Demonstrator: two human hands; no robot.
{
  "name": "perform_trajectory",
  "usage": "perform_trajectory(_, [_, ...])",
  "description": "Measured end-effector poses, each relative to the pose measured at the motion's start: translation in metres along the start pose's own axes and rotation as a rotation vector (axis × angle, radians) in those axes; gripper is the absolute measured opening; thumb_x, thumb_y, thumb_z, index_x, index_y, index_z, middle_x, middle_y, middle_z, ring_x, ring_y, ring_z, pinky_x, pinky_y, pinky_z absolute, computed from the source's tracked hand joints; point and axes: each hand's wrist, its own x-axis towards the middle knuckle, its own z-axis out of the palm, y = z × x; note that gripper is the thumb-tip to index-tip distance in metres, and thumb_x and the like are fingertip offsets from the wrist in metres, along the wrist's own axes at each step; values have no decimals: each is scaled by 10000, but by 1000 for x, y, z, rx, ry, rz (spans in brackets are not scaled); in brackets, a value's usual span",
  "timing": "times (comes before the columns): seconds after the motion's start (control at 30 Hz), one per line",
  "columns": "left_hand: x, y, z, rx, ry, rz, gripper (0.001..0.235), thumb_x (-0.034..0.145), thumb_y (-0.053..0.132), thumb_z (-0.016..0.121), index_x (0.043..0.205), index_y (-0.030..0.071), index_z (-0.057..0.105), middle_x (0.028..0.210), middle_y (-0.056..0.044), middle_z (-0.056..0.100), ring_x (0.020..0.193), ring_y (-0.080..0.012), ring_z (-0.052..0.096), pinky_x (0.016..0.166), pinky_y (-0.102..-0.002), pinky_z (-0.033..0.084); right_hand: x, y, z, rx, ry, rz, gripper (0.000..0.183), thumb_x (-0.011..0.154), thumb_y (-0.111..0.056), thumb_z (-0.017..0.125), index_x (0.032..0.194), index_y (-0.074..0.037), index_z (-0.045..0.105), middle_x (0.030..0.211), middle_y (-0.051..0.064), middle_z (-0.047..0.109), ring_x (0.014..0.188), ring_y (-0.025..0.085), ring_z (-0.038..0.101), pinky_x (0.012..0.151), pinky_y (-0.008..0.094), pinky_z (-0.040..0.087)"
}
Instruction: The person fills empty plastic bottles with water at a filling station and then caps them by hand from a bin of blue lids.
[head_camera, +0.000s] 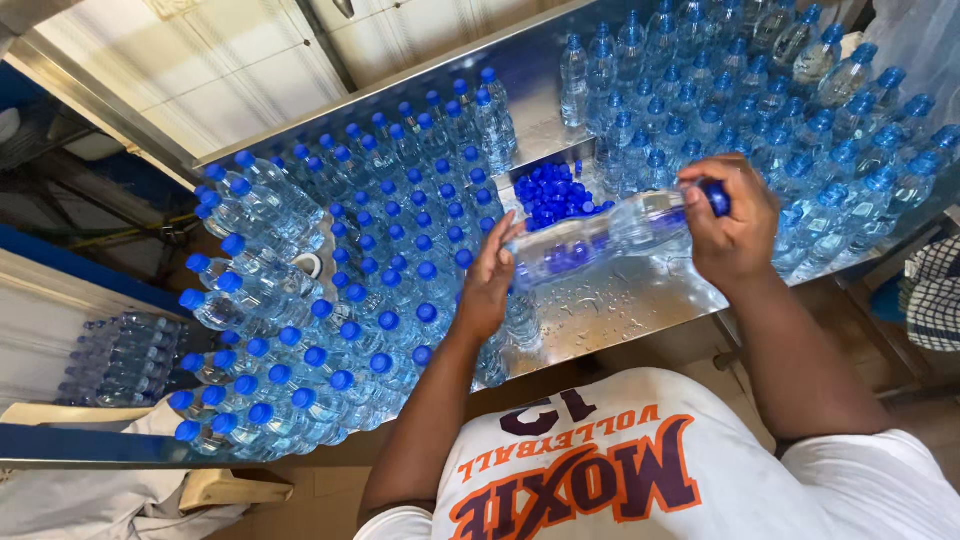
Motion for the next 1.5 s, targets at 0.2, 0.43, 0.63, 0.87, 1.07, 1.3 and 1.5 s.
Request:
perform_trajectory(0.2, [-3,-50,-11,199,531,511,398,1039,503,757,1135,118,767,1017,-49,702,874,-241,671,853,-341,526,25,-49,87,299,-157,741,388,1057,-142,458,1081,-134,845,939,74,736,605,155,528,531,324,480])
perform_trajectory(0.43, [-41,-42,-76,-517,670,-143,268,1057,329,718,1057,61,728,834,-197,772,512,-266,728,317,-334,565,8,-35,96,837,-507,592,544,1151,-296,515,1582,21,424,1486,249,524,913,263,755,765,440,708])
perform_trajectory(0.63, [-69,-49,-69,-581,369,-280,291,1085,332,632,1021,51,671,690,-220,698,423,-295,702,249,-278,508,-28,14,111,-83,-207,-390,459,1179,-513,516,901,-206,714,795,2,569,657,296,593,605,445,507])
perform_trajectory(0.87, [-75,-65,-88,-640,374,-381,375,1064,380,630,995,17,693,647,-196,696,379,-293,657,224,-256,388,-37,-9,93,-64,-190,-648,548,1112,-556,530,788,-163,732,783,79,672,677,310,649,633,434,549])
perform_trajectory(1.07, [-90,-33,-64,211,452,387,338,1040,360,721,1125,44,805,903,-140,697,717,-278,712,563,-342,560,-27,-77,92,169,-341,481,483,1199,-357,397,1008,40,596,925,214,554,627,310,516,538,416,421])
perform_trajectory(1.3, [-110,-60,-54,523,109,509,824,916,526,890,1482,-5,612,1412,-235,664,1357,-503,633,1188,-658,471,-59,-83,44,758,-288,742,316,1120,-209,701,1306,2,558,1146,127,532,581,103,639,341,193,559])
perform_trajectory(1.5, [-112,-80,-50,1263,-34,489,1248,608,500,1001,1699,186,483,1720,-92,524,1654,-398,362,1285,-811,131,-64,-133,84,43,-672,54,396,971,-290,896,1138,-31,648,1083,194,675,870,539,730,659,629,599])
